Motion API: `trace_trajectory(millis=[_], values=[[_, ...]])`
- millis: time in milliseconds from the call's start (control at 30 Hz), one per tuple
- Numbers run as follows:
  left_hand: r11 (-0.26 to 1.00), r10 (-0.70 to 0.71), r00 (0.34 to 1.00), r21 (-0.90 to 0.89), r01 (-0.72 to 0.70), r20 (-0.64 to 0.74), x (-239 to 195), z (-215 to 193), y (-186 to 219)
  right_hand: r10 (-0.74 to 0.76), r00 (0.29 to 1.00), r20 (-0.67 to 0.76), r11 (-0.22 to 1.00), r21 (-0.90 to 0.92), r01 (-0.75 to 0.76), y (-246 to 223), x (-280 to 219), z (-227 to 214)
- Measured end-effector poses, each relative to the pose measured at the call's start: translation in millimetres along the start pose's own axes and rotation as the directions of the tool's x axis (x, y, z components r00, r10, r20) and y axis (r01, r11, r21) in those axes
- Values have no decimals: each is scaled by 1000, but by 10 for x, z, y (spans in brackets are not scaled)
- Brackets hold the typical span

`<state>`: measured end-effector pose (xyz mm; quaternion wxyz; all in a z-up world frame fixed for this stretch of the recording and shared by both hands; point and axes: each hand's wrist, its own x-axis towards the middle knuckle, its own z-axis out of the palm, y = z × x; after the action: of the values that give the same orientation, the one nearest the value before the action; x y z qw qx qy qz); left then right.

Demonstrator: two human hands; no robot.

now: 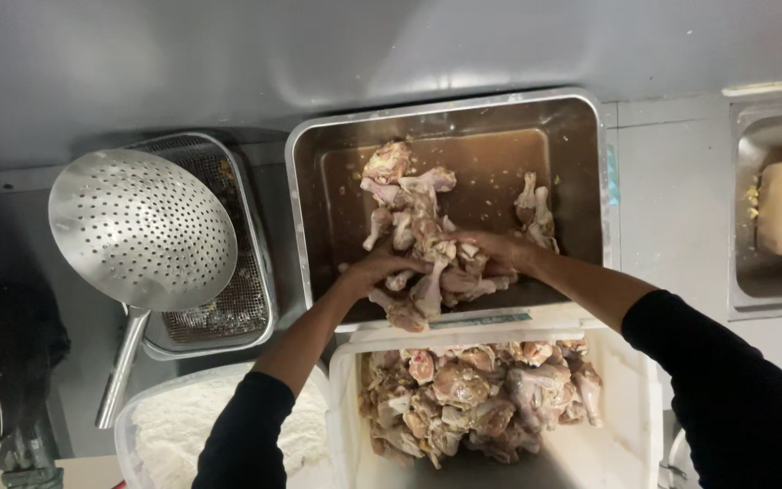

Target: The person transfers raw chicken pieces from a metal tray into a white plastic container. They then retrieve a carton of eggs and crack several eggs directly into the container with the chicken, mixing the contents by hand.

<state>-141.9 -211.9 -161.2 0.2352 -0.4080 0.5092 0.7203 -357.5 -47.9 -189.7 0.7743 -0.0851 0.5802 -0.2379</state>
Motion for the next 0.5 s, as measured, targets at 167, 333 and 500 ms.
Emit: trace_trajectory(millis=[167,333,500], values=[[996,-68,997,69,65,44,-166,-29,281,34,999,-41,964,265,-22,-128,-100,-34],[989,81,990,117,-95,115,-350,-9,910,-9,992,-125,909,413,60,-473,-591,-120],[925,117,977,338,-173,178,-1071,223,1464,-294,953,-69,872,390,297,-620,-1320,-192]])
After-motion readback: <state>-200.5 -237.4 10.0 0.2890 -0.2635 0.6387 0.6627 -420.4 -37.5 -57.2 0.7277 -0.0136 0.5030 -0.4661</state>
